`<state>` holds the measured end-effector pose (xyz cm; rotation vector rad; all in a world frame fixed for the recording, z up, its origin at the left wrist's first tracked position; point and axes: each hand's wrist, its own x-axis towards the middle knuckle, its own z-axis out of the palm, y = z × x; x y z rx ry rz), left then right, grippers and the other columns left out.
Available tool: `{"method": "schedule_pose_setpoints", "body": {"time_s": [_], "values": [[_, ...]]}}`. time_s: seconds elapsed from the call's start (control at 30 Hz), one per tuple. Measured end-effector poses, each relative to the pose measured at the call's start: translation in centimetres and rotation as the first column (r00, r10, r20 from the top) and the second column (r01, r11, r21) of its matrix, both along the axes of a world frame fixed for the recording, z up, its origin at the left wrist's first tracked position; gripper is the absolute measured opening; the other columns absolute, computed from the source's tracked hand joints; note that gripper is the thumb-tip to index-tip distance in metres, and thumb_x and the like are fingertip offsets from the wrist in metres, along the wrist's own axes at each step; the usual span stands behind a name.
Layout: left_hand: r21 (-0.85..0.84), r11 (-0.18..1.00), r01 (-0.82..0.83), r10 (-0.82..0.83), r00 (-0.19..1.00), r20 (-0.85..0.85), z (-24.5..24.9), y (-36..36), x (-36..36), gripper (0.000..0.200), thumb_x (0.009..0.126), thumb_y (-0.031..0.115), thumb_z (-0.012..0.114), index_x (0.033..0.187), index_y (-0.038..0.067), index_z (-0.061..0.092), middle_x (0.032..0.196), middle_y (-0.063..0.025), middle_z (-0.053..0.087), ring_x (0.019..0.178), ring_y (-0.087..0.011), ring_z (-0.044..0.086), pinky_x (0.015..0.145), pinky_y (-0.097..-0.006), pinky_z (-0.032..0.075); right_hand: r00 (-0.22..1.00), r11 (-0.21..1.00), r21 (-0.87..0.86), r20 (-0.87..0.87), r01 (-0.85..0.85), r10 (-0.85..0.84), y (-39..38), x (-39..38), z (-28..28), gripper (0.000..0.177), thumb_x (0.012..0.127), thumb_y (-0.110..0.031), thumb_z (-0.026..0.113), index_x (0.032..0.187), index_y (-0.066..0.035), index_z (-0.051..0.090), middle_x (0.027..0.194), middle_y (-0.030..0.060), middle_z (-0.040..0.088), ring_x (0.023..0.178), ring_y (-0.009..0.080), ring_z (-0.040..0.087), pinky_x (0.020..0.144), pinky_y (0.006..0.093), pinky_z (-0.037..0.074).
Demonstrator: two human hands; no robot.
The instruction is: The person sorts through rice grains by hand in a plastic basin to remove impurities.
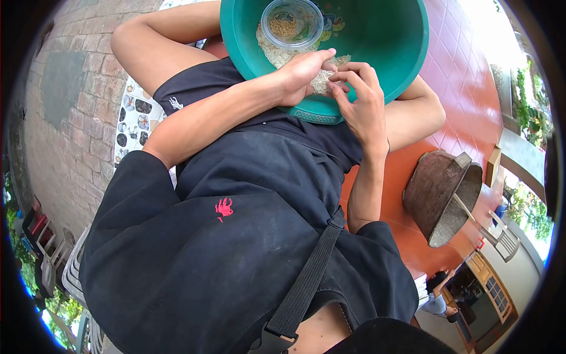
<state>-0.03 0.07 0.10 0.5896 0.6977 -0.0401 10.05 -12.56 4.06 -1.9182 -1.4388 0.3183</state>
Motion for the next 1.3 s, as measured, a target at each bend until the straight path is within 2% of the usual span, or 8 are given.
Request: {"method": "schedule_pose_setpoints", "body": {"time_s": [0.03,0.13,0.2,0.63,0.7,0.83,1.0,1.3], "values": [[0.001,1.0,0.003,-0.003,1.0,0.0,-0.3,0.0,0.1,0.053,0.105,0.043,0.042,0.126,-0.005,0.048,0.148,-0.0226,0.037,0.135,-0.0292,0.045,0.114,-0.0537,0.032,0.999,0.999,-0.023,0.046,-0.025,0.026,-0.2,0.1,-0.2,0.013,0.082,-0.005,0.075,0.094,-0.003,0.07,0.1,0.0091,0.062,0.091,0.0244,0.06,0.076,0.0356,0.051],[0.08,0.997,0.01,-0.008,1.0,-0.029,-0.4,0.0,0.1,0.05,0.103,0.042,0.05,0.125,-0.003,0.049,0.124,-0.0104,0.049,0.105,-0.0209,0.057,0.094,-0.0433,0.049,0.995,0.997,-0.063,0.086,-0.05,0.055,-0.6,0.3,-0.5,0.015,0.082,-0.005,0.075,0.096,-0.003,0.071,0.104,0.0089,0.061,0.096,0.0253,0.058,0.08,0.0359,0.05],[0.039,0.999,0.011,-0.013,0.999,0.032,0.1,-0.2,-0.1,0.065,0.104,0.045,0.043,0.142,-0.008,0.038,0.158,-0.0267,0.022,0.153,-0.0313,-0.003,0.12,-0.0566,0.005,0.995,0.995,-0.08,0.079,-0.053,0.059,-0.6,0.2,-0.5,0.016,0.082,-0.006,0.075,0.097,-0.003,0.071,0.106,0.0088,0.061,0.099,0.0255,0.057,0.082,0.0359,0.05],[0.094,0.995,0.018,-0.02,1.0,0.012,-0.1,-0.1,-0.2,0.069,0.104,0.044,0.044,0.15,-0.004,0.028,0.159,-0.0179,0.026,0.153,-0.0341,0.004,0.12,-0.0579,0.004,0.992,0.992,-0.108,0.102,-0.067,0.079,-0.3,-0.4,-1.0,0.016,0.078,-0.004,0.073,0.093,-0.001,0.067,0.109,0.0103,0.057,0.099,0.0286,0.055,0.084,0.0398,0.05],[0.158,0.987,0.027,-0.021,0.999,-0.037,-0.2,-0.1,-0.1,0.06,0.103,0.044,0.05,0.143,0.0,0.037,0.135,-0.0099,0.043,0.124,-0.0223,0.045,0.106,-0.0506,0.036,0.994,0.992,-0.109,0.085,-0.062,0.071,-0.3,-0.3,-1.1,0.015,0.079,-0.004,0.073,0.092,-0.001,0.067,0.109,0.0105,0.056,0.1,0.0288,0.054,0.085,0.04,0.049],[0.138,0.99,0.009,-0.005,1.0,-0.03,-0.2,-0.2,-0.1,0.06,0.103,0.043,0.05,0.142,0.0,0.038,0.135,-0.0102,0.043,0.124,-0.0221,0.046,0.106,-0.0487,0.038,0.995,0.995,-0.075,0.073,-0.066,0.071,-0.5,-0.1,-1.3,0.014,0.08,-0.004,0.073,0.092,-0.001,0.067,0.108,0.0096,0.058,0.098,0.029,0.056,0.082,0.0397,0.05],[0.064,0.998,0.016,-0.015,1.0,-0.009,-0.8,0.1,0.1,0.051,0.104,0.04,0.049,0.135,0.0,0.042,0.126,-0.0106,0.048,0.105,-0.0209,0.059,0.093,-0.0426,0.052,0.995,0.998,-0.006,0.068,-0.067,0.067,-0.8,0.6,-1.8,0.011,0.082,-0.002,0.072,0.092,-0.001,0.067,0.105,0.0087,0.06,0.096,0.0284,0.057,0.08,0.0391,0.05],[-0.035,0.999,-0.001,0.005,0.992,0.125,0.6,0.2,-0.3,0.041,0.105,0.033,0.048,0.121,-0.004,0.047,0.112,-0.0106,0.055,0.096,-0.0229,0.067,0.085,-0.0395,0.061,0.954,0.995,0.0,-0.284,0.097,-0.093,-0.7,0.6,-1.8,0.009,0.086,-0.005,0.071,0.094,-0.002,0.068,0.103,0.0098,0.063,0.094,0.028,0.06,0.083,0.0377,0.049]]}}
